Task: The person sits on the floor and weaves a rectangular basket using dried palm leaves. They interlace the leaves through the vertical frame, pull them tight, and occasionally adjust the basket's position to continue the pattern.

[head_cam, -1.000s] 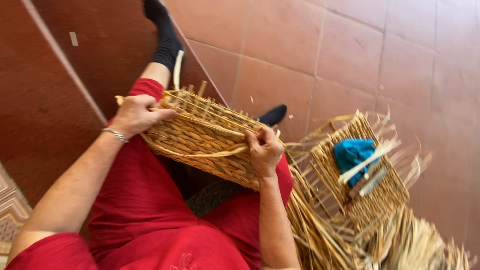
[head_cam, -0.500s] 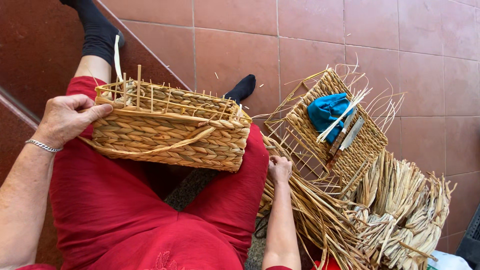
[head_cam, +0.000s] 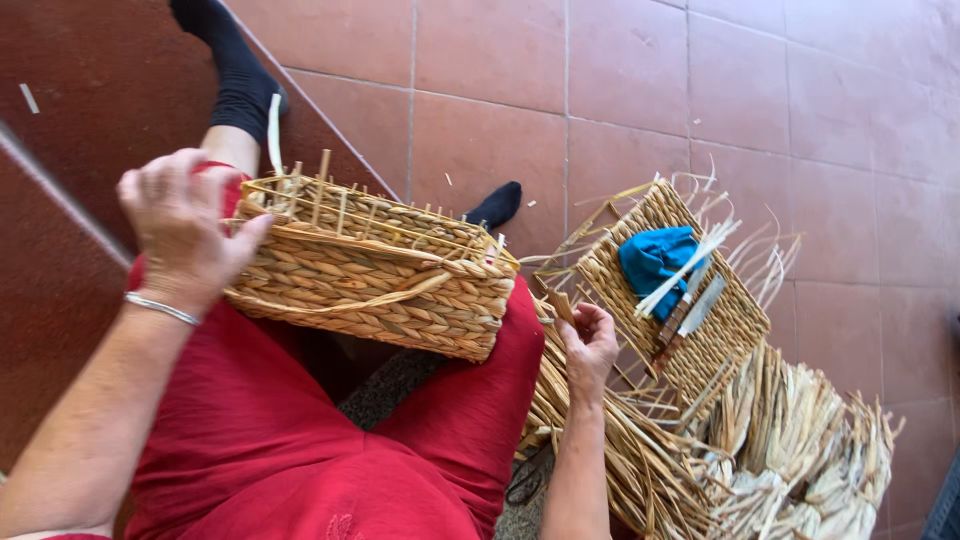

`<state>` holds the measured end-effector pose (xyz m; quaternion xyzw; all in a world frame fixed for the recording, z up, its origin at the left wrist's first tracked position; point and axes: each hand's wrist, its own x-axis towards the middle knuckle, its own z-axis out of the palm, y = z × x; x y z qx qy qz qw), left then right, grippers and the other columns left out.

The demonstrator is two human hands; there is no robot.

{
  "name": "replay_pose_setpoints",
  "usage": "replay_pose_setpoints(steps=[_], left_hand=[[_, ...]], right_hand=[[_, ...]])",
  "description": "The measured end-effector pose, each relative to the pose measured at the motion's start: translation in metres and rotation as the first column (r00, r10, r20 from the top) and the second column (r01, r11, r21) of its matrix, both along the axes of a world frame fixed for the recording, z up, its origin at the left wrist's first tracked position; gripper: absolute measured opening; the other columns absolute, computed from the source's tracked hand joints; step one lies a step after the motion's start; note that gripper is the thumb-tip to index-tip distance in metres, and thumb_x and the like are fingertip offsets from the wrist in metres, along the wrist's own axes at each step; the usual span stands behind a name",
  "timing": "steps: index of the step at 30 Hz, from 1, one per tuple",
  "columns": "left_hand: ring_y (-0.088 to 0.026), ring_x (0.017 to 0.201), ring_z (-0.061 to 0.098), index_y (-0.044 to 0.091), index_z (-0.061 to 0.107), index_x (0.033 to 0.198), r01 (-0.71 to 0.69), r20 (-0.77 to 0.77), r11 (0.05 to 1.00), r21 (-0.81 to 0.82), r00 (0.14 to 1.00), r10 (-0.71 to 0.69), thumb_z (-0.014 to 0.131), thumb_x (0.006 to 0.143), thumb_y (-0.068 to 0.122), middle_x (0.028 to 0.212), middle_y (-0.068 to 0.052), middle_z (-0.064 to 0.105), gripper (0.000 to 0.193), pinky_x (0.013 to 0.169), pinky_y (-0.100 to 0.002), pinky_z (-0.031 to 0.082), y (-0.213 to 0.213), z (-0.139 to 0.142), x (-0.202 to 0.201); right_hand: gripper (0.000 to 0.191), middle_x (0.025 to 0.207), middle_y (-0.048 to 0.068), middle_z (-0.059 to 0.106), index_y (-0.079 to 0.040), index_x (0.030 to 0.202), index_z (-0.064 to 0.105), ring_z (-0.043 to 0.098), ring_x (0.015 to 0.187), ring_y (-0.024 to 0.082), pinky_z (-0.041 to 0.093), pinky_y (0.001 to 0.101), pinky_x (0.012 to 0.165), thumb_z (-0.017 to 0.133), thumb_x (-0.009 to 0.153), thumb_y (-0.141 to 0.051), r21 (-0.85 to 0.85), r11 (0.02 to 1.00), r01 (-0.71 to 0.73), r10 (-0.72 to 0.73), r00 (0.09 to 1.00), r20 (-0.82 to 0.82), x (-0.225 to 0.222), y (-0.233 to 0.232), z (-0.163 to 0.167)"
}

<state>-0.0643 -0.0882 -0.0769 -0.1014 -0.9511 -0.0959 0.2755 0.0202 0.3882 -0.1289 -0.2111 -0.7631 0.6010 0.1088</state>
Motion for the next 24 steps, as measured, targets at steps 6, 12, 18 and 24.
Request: replay_pose_setpoints(steps=[6,12,18,24], left_hand=[[-0.029,0.093,0.064,0.006,0.074,0.108,0.373,0.049,0.63,0.681,0.835,-0.548,0.078,0.087,0.013,0.099,-0.01,0.07,0.022,0.086,-0.04,0.052,0.105,-0.003,0.044],[-0.011,0.107,0.063,0.002,0.072,0.12,-0.097,0.067,-0.006,0.995,0.73,-0.681,0.063,0.102,0.02,0.115,-0.002,0.065,0.027,0.092,-0.025,0.053,0.143,-0.036,0.072],[-0.01,0.089,0.066,0.0,0.077,0.1,-0.343,0.141,-0.195,0.919,0.747,-0.649,0.068,0.101,0.015,0.097,-0.002,0.068,0.018,0.08,-0.025,0.056,0.106,-0.05,0.069],[-0.005,0.098,0.064,0.006,0.072,0.116,-0.33,0.123,-0.216,0.919,0.76,-0.638,0.058,0.103,0.023,0.107,0.0,0.072,0.026,0.091,-0.023,0.053,0.094,-0.042,0.067]], right_hand=[[0.02,0.099,0.004,0.075,0.0,0.113,0.073,0.07,0.088,0.01,0.057,0.0232,0.078,0.072,0.093,0.001,0.062,0.963,-0.264,0.269,0.96,-0.084,0.007,-0.081,0.037],[0.018,0.092,0.003,0.074,0.0,0.113,0.074,0.064,0.08,0.006,0.054,0.0216,0.072,0.069,0.097,-0.005,0.054,0.847,-0.529,0.532,0.845,-0.054,0.003,-0.163,0.045],[0.022,0.078,0.0,0.072,-0.004,0.115,0.071,0.058,0.065,0.006,0.052,0.0236,0.06,0.064,0.098,-0.015,-0.028,0.782,-0.623,0.62,0.773,0.135,-0.013,-0.206,0.053],[0.016,0.065,0.005,0.067,-0.002,0.098,0.073,0.056,0.056,0.009,0.047,0.0286,0.051,0.068,0.099,-0.018,0.234,0.75,-0.619,0.614,0.783,0.102,-0.029,-0.229,0.055]])
